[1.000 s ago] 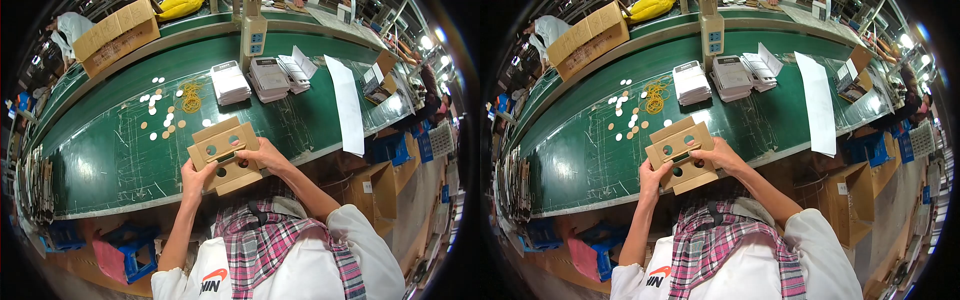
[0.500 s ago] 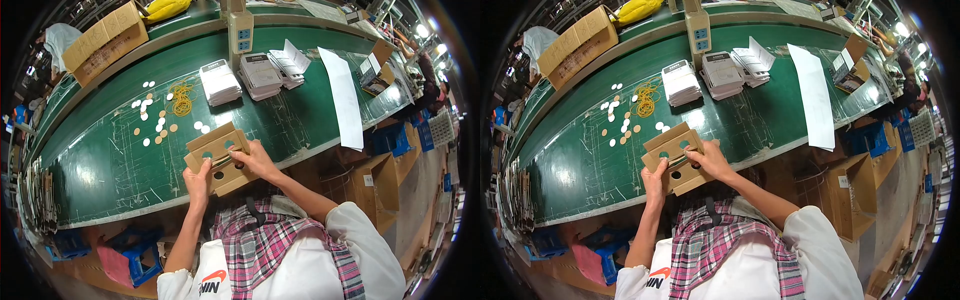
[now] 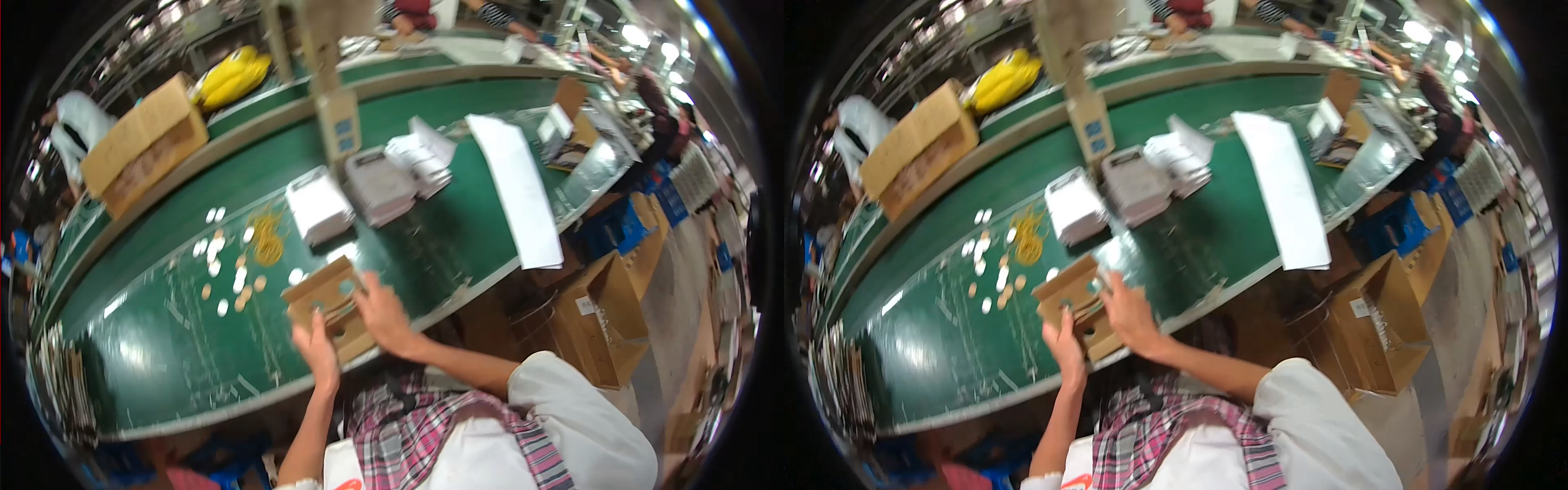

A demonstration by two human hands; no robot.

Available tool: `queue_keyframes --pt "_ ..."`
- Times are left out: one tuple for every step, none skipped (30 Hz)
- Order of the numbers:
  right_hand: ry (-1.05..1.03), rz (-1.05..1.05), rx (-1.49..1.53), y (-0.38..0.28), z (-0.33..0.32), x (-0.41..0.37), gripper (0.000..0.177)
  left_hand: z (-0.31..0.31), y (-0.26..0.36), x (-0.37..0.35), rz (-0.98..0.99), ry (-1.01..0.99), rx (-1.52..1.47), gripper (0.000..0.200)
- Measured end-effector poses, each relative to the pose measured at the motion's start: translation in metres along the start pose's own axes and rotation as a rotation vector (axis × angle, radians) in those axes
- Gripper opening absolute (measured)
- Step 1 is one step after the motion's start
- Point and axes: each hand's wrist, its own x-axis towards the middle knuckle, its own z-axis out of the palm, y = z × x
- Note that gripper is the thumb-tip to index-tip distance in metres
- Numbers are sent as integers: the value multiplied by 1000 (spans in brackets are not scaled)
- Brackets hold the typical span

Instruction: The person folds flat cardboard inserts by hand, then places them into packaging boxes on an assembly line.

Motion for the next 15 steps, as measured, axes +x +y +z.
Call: queue_keyframes --pt "48 -25 -18 3 -1 -1 33 1 -4 1 43 -11 9 27" --pt "68 -16 -36 3 -2 -3 34 7 8 -5 11 -19 17 27" --pt "68 21 -31 -5 -7 -5 32 10 0 -4 102 14 32 28" --pt "82 1 -16 -3 -8 -4 31 12 -10 -2 138 31 49 28" --pt "92 -19 2 -1 -9 -4 30 13 -16 -1 175 53 69 27" --pt "115 -47 17 1 -12 -3 29 18 -11 -1 147 30 40 26" --pt "135 -71 33 3 -14 -4 29 22 -2 -4 114 7 14 25" --pt "155 -94 47 5 -19 -4 28 26 7 -7 79 -16 -11 23" --pt "121 -122 104 8 -26 -2 30 28 13 -9 67 -63 -47 22" --pt "87 -151 159 12 -35 -2 31 30 19 -9 53 -110 -83 20" --pt "50 -180 214 15 -44 -2 33 33 24 -9 36 -155 -118 19" --pt "-135 -11 404 5 -65 -2 34 39 30 -9 15 -171 -164 18" --pt "-141 -41 389 6 -81 0 34 44 30 -7 17 -181 -181 18" --pt "-151 -70 375 9 -96 0 33 49 30 -5 18 -188 -197 19" --pt "-163 -99 363 12 -109 -2 34 52 31 -3 18 -192 -211 19"
